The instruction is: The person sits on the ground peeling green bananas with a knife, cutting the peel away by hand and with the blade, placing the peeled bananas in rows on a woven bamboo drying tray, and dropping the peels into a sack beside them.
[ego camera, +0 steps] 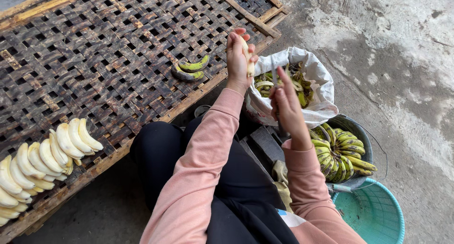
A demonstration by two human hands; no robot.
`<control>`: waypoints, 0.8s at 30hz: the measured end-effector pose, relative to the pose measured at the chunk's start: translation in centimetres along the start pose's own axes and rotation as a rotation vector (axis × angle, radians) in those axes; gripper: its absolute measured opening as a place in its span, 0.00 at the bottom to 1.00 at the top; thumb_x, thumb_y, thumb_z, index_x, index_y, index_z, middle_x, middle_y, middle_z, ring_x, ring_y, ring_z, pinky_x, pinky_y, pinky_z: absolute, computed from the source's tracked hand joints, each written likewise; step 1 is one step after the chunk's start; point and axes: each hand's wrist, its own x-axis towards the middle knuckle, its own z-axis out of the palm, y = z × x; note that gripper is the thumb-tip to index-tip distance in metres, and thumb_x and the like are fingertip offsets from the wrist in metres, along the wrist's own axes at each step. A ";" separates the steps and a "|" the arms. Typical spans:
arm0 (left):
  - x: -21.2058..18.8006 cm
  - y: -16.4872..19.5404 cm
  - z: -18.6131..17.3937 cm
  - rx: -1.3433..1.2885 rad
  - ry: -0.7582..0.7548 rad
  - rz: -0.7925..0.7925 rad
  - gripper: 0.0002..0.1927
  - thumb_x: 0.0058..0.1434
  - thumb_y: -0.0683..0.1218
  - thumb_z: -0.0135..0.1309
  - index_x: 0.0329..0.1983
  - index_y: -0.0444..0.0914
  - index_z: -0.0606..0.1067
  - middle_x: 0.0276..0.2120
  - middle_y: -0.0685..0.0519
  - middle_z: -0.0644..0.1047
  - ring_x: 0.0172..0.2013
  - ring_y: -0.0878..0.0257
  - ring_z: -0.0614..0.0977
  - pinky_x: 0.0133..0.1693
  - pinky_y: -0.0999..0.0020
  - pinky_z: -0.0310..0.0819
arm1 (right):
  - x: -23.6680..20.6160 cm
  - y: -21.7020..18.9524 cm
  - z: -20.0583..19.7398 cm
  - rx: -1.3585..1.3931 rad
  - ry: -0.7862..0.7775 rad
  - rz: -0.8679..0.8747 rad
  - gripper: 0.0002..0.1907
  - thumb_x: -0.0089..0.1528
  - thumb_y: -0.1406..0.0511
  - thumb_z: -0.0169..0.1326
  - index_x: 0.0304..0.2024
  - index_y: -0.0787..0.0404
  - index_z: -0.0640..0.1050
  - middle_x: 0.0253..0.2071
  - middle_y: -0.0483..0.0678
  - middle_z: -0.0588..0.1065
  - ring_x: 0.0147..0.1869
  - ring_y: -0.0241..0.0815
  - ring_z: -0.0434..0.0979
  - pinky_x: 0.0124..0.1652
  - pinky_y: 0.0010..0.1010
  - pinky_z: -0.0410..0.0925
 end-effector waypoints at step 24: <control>-1.8 0.2 1.2 -0.131 0.067 -0.076 0.17 0.77 0.58 0.35 0.45 0.42 0.66 0.32 0.57 0.69 0.28 0.69 0.70 0.28 0.74 0.68 | 1.9 -0.3 2.8 -0.461 -0.075 -0.365 0.26 0.73 0.69 0.43 0.75 0.61 0.62 0.71 0.58 0.68 0.72 0.50 0.70 0.68 0.35 0.61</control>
